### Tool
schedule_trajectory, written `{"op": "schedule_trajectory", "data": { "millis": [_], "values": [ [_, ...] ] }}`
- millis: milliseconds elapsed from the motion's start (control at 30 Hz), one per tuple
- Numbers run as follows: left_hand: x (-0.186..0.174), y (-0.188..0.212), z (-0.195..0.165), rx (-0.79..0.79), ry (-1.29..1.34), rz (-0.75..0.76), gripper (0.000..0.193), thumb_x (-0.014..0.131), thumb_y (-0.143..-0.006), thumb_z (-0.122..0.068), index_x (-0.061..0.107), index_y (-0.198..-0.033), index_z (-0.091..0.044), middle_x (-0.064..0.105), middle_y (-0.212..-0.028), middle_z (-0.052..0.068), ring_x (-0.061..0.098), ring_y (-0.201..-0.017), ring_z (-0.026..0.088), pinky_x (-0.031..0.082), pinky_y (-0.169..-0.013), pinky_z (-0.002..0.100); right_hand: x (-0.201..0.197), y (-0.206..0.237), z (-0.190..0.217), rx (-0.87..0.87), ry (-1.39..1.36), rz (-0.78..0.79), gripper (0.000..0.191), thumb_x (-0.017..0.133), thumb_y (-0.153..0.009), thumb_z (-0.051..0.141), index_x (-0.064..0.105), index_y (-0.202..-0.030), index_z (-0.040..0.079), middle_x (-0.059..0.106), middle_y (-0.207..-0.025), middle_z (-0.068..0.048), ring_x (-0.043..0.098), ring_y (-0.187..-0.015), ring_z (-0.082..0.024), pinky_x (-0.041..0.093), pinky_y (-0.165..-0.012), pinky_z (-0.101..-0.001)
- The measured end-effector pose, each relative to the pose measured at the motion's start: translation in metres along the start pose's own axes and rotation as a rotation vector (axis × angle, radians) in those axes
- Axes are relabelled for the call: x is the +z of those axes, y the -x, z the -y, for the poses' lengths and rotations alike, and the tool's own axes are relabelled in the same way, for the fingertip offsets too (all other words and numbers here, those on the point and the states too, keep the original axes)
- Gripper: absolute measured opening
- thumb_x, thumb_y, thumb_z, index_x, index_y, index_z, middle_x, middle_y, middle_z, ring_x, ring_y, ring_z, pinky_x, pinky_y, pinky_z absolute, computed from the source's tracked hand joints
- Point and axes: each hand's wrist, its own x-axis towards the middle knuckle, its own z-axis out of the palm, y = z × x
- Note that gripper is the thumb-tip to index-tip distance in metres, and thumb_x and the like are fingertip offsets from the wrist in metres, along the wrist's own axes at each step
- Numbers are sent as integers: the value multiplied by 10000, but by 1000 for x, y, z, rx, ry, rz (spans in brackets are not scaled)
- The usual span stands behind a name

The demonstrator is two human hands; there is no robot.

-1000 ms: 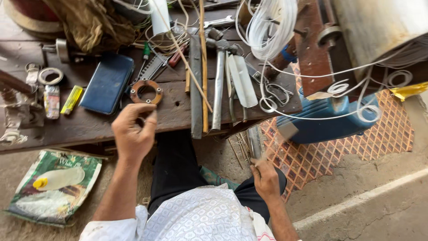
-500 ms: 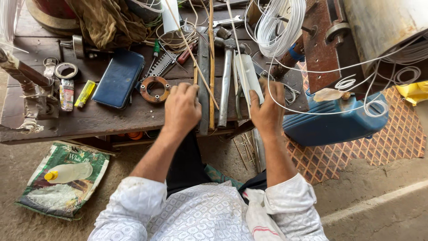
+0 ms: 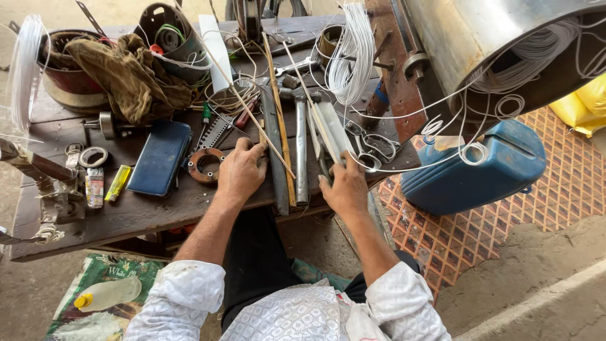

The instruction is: The person sits at an outdoor workbench and works with a metal drum filled with coiled wire, reaching inside to pull and arrange the wire loops. They use a long wooden stick to draw wire out of the drum, hammer a wooden dowel, and handle a white plastic strip.

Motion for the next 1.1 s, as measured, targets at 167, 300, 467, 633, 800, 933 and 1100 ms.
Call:
{"op": "schedule_trajectory", "data": {
  "millis": [167,300,467,633,800,933,1100],
  "values": [
    [7,3,-7,58,-67,-104,351,743,-895,-182,701,-1223,-65,644,-1033,123,689,-905,289,595,-738,437,-11,21,-35,205,-509,31,299,707,-833,269,686,-816,-29,541,-1271,-152,593,-1027,-270,574,-761,-407],
    [12,9,-7,-75,27,-255,175,696,-934,-121,657,-1075,-24,609,-1019,137,645,-823,289,557,-682,448,-14,40,-69,523,-1099,196,273,623,-876,277,628,-843,6,576,-975,-134,616,-713,-234,569,-541,-360],
    [-1,20,-19,5,373,-533,161,739,-968,-46,628,-1075,-2,548,-1022,97,596,-800,169,536,-700,324,-17,64,-74,527,-1131,385,333,670,-908,360,659,-931,28,612,-836,-76,604,-640,-136,551,-524,-308],
    [-29,16,-67,273,486,-573,152,742,-998,-42,686,-1137,-15,626,-1093,93,669,-884,144,594,-750,257,-31,84,-58,403,-958,441,381,751,-904,394,697,-956,21,650,-844,-101,588,-662,-158,480,-547,-263],
    [-57,16,-126,605,661,-517,193,696,-1041,-153,652,-1204,-60,665,-1238,148,699,-1068,226,641,-870,299,-55,111,-64,-87,-1123,289,313,754,-948,360,721,-1012,55,613,-1082,-60,581,-867,-126,506,-725,-267],
    [-67,17,-162,705,1089,-335,254,642,-1050,-199,591,-1267,-78,734,-1158,89,752,-1048,162,675,-945,359,-81,126,-77,-443,-1347,-82,204,730,-1079,314,677,-982,142,617,-1074,-36,583,-887,-131,517,-692,-272],
    [-73,15,-199,856,880,-308,243,688,-1022,-150,652,-1250,-73,750,-1155,150,780,-1033,215,651,-841,297,-122,116,-94,-35,-1289,-395,260,626,-1033,262,636,-1164,38,641,-1105,-60,588,-755,-118,500,-596,-293]
  ]
}}
